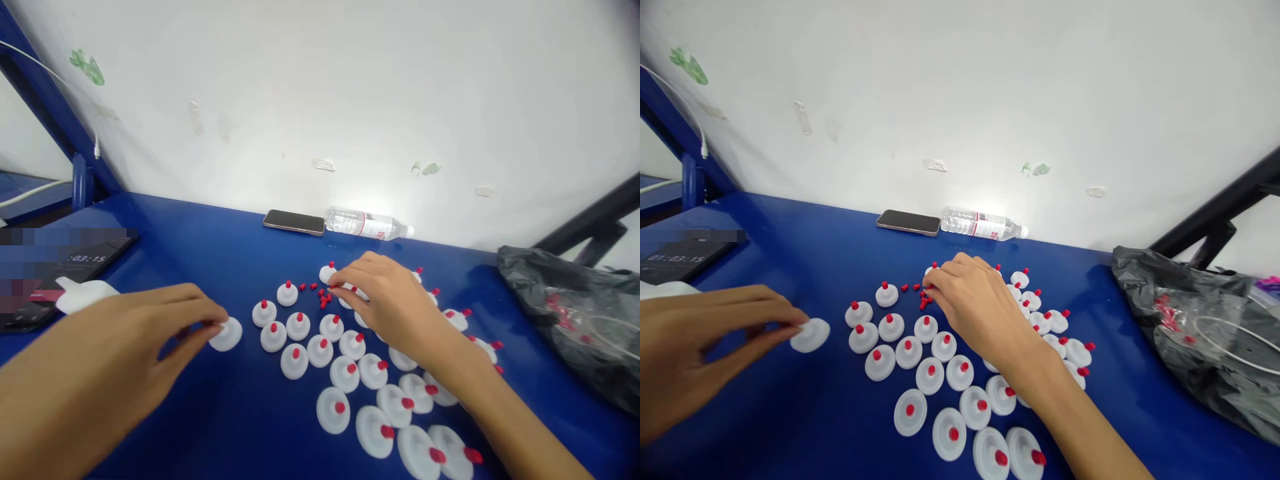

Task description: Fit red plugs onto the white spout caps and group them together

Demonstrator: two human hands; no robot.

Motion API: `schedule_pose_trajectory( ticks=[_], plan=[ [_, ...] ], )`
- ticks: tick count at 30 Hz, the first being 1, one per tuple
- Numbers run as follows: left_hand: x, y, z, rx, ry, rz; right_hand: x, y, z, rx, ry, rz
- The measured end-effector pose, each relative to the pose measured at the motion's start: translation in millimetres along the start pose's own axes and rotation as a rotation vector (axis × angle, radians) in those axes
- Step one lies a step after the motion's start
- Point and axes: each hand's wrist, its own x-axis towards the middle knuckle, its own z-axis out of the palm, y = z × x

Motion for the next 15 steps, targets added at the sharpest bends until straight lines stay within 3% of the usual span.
schedule_pose_trajectory(
  ticks=[3,5,9,15],
  plan=[
    [-1,4,16.8,0.071,-0.077,0.119,0,-1,-1,-0.016,0.000,0.007],
    [-2,0,26.2,0.138,-0.024,0.124,0,-1,0,-0.024,-0.002,0.015],
    [-2,-9,34.6,0.121,-0.146,0.137,-3,1,2,-0.007,0.008,0.014],
    [3,6,20.4,0.105,0.025,0.088,-3,1,4,0.065,0.144,-0.093]
  ],
)
